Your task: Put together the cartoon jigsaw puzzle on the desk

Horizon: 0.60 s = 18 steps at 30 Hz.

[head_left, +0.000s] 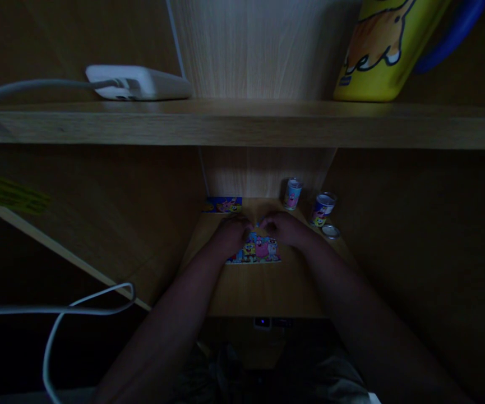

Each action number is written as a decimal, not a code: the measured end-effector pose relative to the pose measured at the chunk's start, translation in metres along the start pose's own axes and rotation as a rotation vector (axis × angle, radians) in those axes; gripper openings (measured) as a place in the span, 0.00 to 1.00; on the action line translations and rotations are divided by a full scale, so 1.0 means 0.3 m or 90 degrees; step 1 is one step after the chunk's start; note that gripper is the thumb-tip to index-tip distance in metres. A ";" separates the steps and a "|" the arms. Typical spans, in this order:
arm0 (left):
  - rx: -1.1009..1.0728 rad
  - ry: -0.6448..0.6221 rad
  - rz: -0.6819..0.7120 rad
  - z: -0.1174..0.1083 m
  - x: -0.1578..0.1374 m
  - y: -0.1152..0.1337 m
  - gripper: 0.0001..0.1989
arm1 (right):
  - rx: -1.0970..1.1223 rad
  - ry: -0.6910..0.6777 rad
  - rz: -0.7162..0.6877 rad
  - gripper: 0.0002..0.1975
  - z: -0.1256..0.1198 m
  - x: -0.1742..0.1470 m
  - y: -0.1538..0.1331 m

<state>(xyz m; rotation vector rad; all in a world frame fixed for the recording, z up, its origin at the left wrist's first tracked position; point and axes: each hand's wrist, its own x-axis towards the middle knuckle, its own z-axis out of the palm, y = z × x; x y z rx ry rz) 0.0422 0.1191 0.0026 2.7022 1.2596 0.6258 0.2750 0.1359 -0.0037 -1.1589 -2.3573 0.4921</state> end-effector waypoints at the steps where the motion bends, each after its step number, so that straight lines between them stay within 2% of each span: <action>1: 0.003 -0.002 -0.007 -0.002 -0.001 0.000 0.16 | -0.003 0.002 0.004 0.12 0.002 0.000 0.001; 5: 0.013 0.000 -0.032 0.000 -0.003 -0.002 0.15 | -0.032 0.001 0.004 0.11 0.012 0.002 0.006; 10: 0.026 0.025 -0.072 -0.004 -0.005 -0.014 0.19 | -0.056 -0.003 -0.004 0.09 0.009 0.002 -0.006; 14: 0.015 0.025 -0.079 -0.016 -0.010 -0.022 0.07 | 0.018 -0.011 -0.041 0.07 0.005 -0.001 -0.022; 18: -0.039 -0.030 -0.030 -0.015 -0.022 -0.029 0.09 | 0.057 -0.049 -0.045 0.05 0.004 -0.005 -0.020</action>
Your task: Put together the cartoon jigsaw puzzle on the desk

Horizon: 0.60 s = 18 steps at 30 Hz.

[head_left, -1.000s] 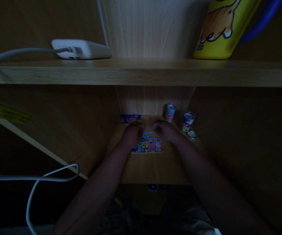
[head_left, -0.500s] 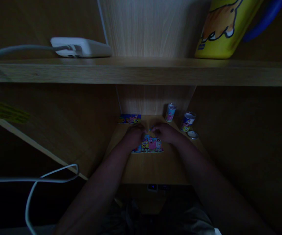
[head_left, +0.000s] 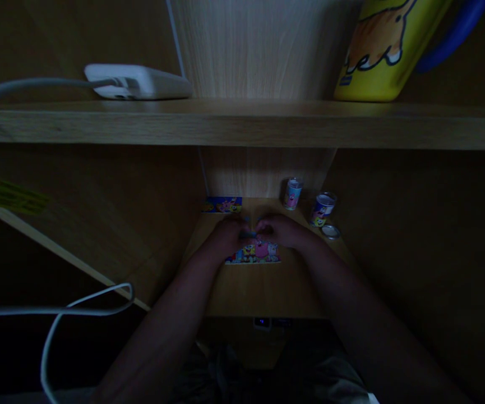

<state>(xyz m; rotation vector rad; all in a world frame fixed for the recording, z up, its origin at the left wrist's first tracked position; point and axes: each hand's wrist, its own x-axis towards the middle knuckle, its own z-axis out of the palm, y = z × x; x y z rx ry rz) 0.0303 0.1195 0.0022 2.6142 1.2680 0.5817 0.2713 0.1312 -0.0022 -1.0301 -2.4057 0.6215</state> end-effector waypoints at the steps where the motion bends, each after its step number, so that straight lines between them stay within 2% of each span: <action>1: -0.011 -0.008 0.008 0.002 -0.002 -0.001 0.10 | 0.007 -0.004 0.010 0.05 -0.001 -0.001 0.002; 4: -0.035 -0.016 0.011 0.007 -0.003 0.001 0.10 | 0.013 -0.008 0.033 0.05 -0.010 -0.005 0.001; 11: -0.122 -0.032 -0.020 0.023 0.008 0.011 0.09 | 0.033 -0.033 0.020 0.04 -0.029 -0.013 -0.027; 18: -0.157 -0.017 -0.022 0.025 0.005 0.017 0.10 | 0.075 -0.078 0.052 0.10 -0.042 -0.029 -0.010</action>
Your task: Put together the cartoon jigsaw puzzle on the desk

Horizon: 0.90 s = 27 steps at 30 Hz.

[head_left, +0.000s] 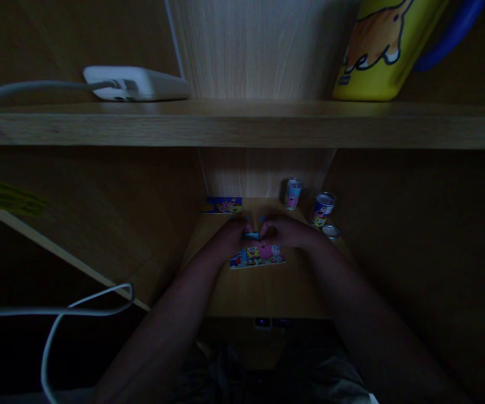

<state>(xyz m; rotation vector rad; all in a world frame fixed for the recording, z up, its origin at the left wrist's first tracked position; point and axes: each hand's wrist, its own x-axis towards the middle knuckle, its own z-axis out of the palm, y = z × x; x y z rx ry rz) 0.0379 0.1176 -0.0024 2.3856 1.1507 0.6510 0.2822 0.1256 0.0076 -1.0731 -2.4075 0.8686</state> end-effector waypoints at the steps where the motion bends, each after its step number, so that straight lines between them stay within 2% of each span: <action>1: -0.008 0.001 0.001 -0.001 -0.001 0.003 0.10 | 0.002 0.002 -0.011 0.09 0.000 0.000 -0.001; 5: -0.052 0.007 0.017 0.000 0.001 0.011 0.10 | -0.006 0.040 -0.066 0.08 0.012 0.012 -0.006; 8: -0.072 0.010 0.026 0.004 0.005 0.013 0.09 | -0.018 0.051 -0.075 0.07 0.026 0.025 0.001; 14: -0.103 0.004 0.020 0.006 0.005 0.013 0.04 | -0.031 0.042 -0.060 0.09 0.024 0.026 0.013; 27: -0.177 0.005 -0.004 0.002 0.006 -0.001 0.02 | 0.017 0.025 -0.013 0.12 0.010 0.014 0.006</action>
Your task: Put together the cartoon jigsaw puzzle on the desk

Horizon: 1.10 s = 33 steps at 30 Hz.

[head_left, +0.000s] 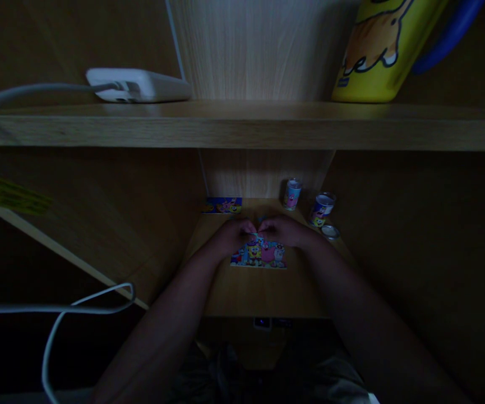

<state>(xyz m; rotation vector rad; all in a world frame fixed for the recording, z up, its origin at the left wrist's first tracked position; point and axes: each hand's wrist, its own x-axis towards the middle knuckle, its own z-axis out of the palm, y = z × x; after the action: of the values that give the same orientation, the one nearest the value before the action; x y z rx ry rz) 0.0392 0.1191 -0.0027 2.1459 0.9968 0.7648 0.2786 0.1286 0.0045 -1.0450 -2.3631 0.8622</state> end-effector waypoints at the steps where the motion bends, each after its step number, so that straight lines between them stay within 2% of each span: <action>1: -0.003 -0.001 -0.001 0.000 0.000 -0.001 0.02 | 0.004 -0.005 0.003 0.12 -0.001 0.000 0.004; 7: -0.014 -0.002 -0.005 0.001 0.000 -0.012 0.03 | 0.072 -0.043 0.012 0.12 -0.001 0.002 0.033; 14: -0.004 -0.009 -0.013 -0.004 -0.001 -0.012 0.03 | 0.101 -0.019 0.022 0.15 0.004 0.000 0.024; 19: -0.004 -0.011 -0.019 -0.002 -0.002 -0.010 0.06 | 0.120 0.018 -0.002 0.17 0.008 0.001 0.017; 27: -0.008 0.005 -0.014 -0.002 -0.007 -0.013 0.07 | -0.030 0.090 0.026 0.09 -0.004 -0.001 0.008; 31: -0.016 0.004 -0.001 -0.002 -0.003 -0.015 0.07 | -0.004 0.048 -0.019 0.12 0.001 0.004 -0.014; 33: -0.019 0.001 0.005 -0.001 0.000 -0.017 0.06 | 0.000 0.020 -0.036 0.11 0.007 0.009 -0.015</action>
<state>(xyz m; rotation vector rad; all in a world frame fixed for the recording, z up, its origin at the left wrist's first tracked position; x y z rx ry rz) 0.0367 0.1218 -0.0064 2.1246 0.9723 0.7816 0.2733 0.1275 0.0065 -0.9798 -2.3548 0.8197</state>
